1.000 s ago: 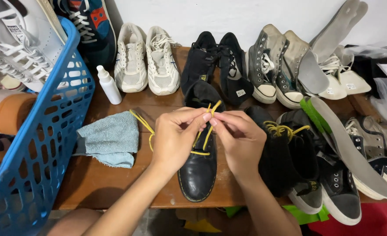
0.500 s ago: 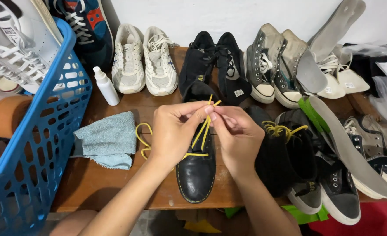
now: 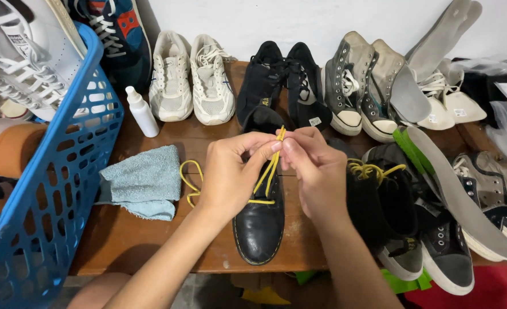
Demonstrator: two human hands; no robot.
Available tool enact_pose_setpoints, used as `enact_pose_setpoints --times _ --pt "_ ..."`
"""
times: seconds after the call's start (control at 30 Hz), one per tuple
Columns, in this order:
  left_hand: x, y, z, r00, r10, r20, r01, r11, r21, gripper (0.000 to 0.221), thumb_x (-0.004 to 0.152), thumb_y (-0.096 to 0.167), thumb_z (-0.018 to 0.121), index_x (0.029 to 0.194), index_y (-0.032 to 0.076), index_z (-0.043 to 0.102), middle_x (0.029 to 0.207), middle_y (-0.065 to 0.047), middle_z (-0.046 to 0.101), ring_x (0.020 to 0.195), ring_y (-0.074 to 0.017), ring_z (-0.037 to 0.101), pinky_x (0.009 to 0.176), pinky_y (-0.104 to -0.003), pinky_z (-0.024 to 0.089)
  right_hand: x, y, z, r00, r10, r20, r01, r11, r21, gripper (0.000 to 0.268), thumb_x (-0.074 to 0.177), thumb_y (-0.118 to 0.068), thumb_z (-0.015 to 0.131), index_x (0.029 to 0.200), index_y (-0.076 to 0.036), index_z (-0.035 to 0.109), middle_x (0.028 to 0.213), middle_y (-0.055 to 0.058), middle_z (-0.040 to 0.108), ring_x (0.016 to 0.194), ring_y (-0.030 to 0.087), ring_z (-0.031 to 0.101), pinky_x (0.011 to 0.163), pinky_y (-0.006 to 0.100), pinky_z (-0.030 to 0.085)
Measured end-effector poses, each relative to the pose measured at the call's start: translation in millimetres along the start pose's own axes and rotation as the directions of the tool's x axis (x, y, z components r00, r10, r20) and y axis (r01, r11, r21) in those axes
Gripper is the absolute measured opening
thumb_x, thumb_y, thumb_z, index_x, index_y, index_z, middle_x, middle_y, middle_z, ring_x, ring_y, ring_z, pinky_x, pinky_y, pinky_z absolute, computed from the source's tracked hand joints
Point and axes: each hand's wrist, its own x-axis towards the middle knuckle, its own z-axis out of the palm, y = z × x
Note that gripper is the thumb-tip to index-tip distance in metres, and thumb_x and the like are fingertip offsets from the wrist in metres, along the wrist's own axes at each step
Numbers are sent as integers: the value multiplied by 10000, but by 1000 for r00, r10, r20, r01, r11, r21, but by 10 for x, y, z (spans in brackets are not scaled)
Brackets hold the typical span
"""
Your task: Lacing a pair of black leather boots with yellow laces on a workbench filled with shoes.
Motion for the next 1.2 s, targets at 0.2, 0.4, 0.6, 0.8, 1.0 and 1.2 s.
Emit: enact_pose_setpoints --times 0.2,0.4,0.6,0.8,1.0,1.2 --pt "7 90 23 996 76 53 -75 997 -19 76 892 195 785 950 209 831 679 -30 765 692 -116 700 656 -295 561 125 50 -144 988 148 30 -151 983 107 141 905 -30 736 1017 50 762 907 196 634 713 223 669 566 256 493" --pt "-21 135 63 990 117 72 -112 991 -73 88 911 168 763 976 183 820 704 -64 755 715 -131 696 680 -320 573 148 -47 -151 994 101 48 -104 992 75 154 909 -19 736 1043 52 763 874 182 614 674 220 681 538 244 508" --pt "16 39 -45 967 253 -16 -253 967 24 105 958 137 715 1008 147 806 976 -108 727 826 -242 657 785 -382 550 131 -124 -174 975 116 188 -103 992 -77 255 912 -33 669 1145 45 738 968 203 674 624 203 656 558 306 553" --pt "16 18 -82 936 351 -9 -349 933 87 113 973 146 708 1033 147 803 1357 -132 527 1018 -307 505 949 -457 462 98 85 -211 935 42 353 13 988 -151 184 841 87 759 1022 64 778 864 188 672 524 204 689 476 302 614" --pt "129 -354 -313 910 277 309 -332 932 144 432 1081 317 441 1458 117 510 1562 -211 368 1455 -376 333 1205 -518 267 263 -365 -31 944 62 323 97 886 -454 100 946 -83 717 864 -53 766 750 42 652 582 107 615 599 227 538" --pt "148 -488 -451 858 171 484 -262 957 127 335 1043 179 481 1368 178 565 1579 -225 270 1529 -403 203 1201 -525 216 792 -1076 302 978 196 74 -105 764 -637 174 1058 -178 662 966 -75 767 726 25 659 604 102 604 606 185 535"
